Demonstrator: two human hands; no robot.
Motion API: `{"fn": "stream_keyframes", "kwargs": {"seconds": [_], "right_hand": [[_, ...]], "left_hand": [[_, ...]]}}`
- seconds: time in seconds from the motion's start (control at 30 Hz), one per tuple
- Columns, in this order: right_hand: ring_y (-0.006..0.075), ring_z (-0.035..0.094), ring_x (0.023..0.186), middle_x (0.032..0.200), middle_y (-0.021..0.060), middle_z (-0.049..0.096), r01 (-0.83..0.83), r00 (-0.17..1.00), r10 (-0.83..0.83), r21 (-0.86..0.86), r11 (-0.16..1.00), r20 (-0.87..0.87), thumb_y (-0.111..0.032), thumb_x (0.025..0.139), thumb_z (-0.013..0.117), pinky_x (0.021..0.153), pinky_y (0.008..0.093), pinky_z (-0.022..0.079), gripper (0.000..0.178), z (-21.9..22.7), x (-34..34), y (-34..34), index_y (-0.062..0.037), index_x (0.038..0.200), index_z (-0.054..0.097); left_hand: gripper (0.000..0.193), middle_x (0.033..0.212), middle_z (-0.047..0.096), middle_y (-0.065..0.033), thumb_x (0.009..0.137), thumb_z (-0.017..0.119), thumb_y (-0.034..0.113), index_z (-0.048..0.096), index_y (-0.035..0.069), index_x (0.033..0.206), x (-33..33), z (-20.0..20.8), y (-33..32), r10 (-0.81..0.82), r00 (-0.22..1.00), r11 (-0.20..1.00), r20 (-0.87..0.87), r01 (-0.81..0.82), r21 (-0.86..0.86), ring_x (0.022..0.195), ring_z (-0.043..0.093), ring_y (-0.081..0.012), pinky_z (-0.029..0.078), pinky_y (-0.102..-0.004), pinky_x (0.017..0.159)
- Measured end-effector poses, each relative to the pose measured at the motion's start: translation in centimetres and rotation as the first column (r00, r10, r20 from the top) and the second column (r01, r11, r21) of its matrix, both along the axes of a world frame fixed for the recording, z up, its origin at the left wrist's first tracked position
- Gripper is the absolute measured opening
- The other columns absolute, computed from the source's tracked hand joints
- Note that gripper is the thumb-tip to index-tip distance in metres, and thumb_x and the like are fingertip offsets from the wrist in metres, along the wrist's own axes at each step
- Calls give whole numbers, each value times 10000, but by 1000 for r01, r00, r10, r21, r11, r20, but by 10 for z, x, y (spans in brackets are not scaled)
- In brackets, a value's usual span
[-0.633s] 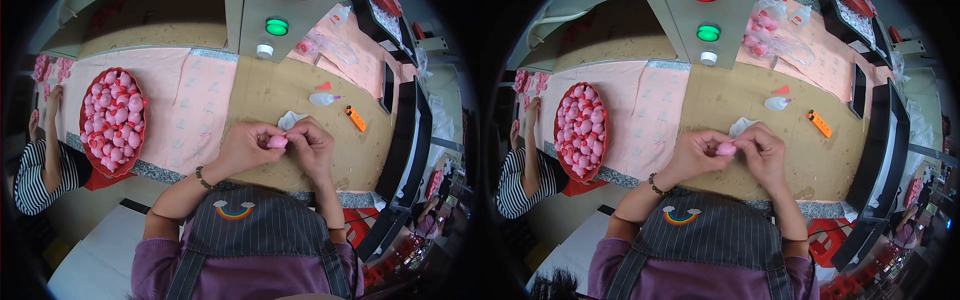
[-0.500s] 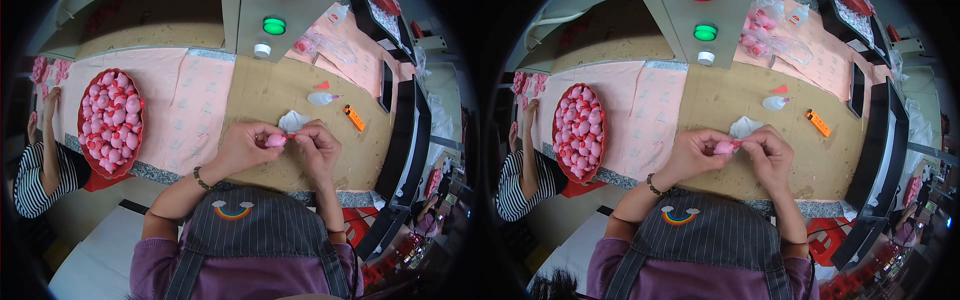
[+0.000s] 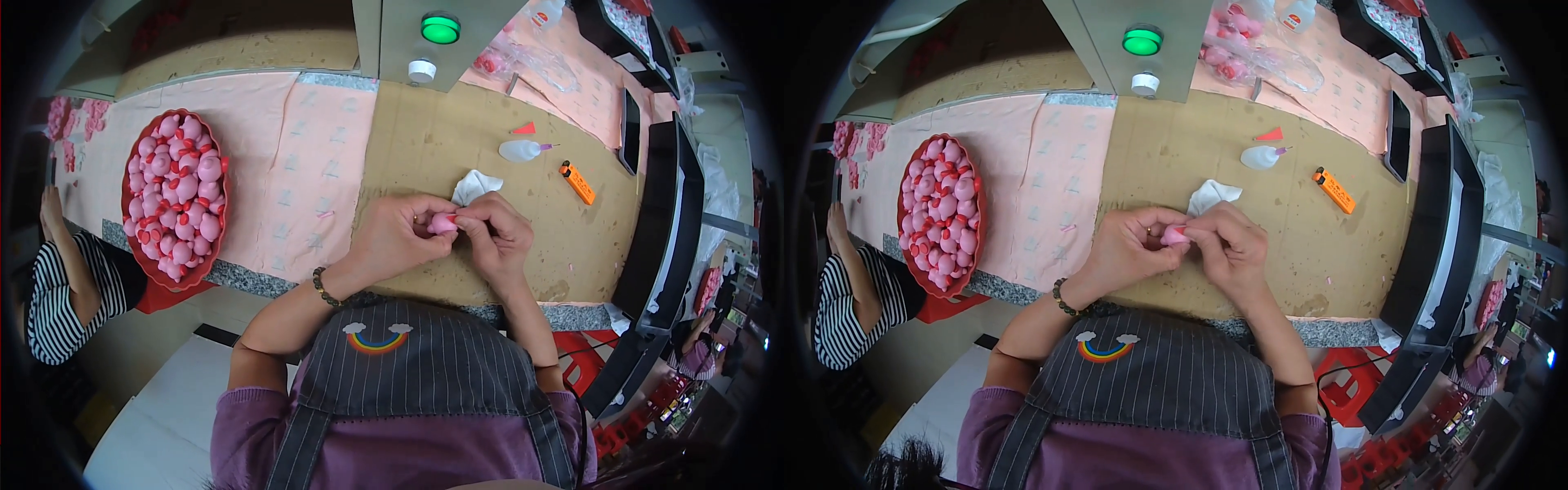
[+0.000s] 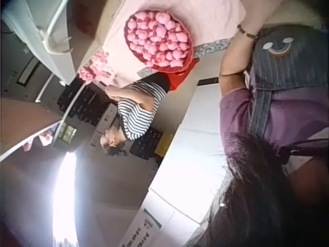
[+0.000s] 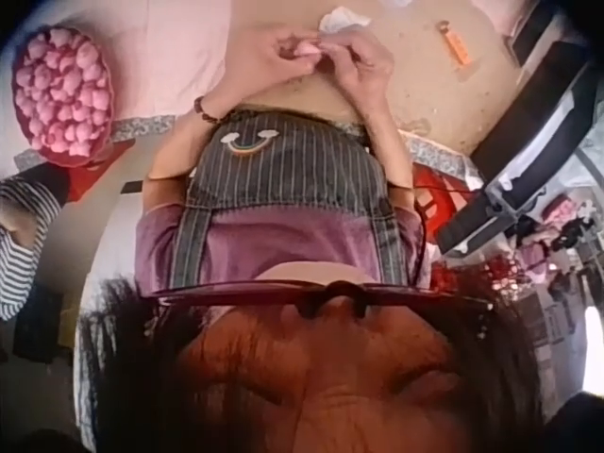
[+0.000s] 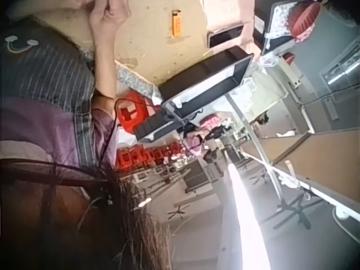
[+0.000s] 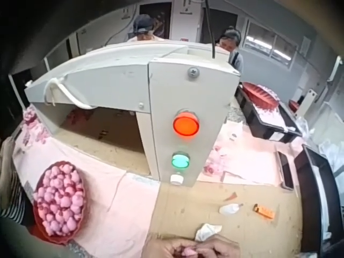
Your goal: Applying glue to pink plastic toy components and attaching small white pieces to them.
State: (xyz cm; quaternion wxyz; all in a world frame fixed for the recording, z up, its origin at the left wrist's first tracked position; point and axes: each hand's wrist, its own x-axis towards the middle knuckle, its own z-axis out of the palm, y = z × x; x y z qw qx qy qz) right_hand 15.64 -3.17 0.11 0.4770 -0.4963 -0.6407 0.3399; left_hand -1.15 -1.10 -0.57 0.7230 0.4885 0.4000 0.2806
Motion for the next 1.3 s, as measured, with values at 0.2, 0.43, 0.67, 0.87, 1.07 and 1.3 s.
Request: {"fn": "stream_keyframes", "kwargs": {"seconds": [0.2,0.43,0.67,0.87,1.07,1.3], "right_hand": [[142,541,627,697,83,582,68,998,-68,1,998,12,91,743,606,571,234,409,53,16,5,-5,41,760,607],[181,554,584,681,98,573,85,977,-103,102,991,187,91,733,602,531,262,438,72,-3,8,-2,24,756,611],[168,560,615,683,104,577,15,993,-34,164,986,114,107,731,605,558,253,434,65,-1,-4,-5,45,751,600],[190,576,624,697,121,585,102,992,-105,40,994,68,109,729,602,568,255,449,93,8,3,-8,41,790,617],[202,572,582,681,114,578,24,992,-49,208,978,118,129,717,590,522,260,447,139,-11,3,-4,27,808,614],[197,578,616,703,119,583,28,997,-42,221,975,59,121,736,583,547,260,454,122,10,-7,-5,37,820,610]], "left_hand": [[266,903,643,-52,784,630,-33,592,-40,1047,1,-1,1,16,1000,1000,5,-16,-15,801,602,-66,504,-204,699],[267,903,639,-47,792,626,-31,586,-48,1056,-2,1,3,-7,999,997,41,10,-71,796,604,-72,510,-209,705],[274,899,638,-52,788,623,-39,587,-51,1059,-1,-4,1,-4,998,999,66,7,-50,802,602,-70,511,-213,683],[267,891,640,-65,792,622,-36,584,-60,1055,-3,0,4,-12,997,995,74,19,-95,794,614,-87,522,-227,699],[264,896,640,-76,800,619,-31,582,-56,1060,-5,3,6,-7,996,995,94,16,-99,775,624,-107,533,-245,706],[282,938,638,-92,807,623,-29,570,-48,1083,-9,-8,3,10,989,987,151,14,-158,810,628,-121,539,-259,736]]}}
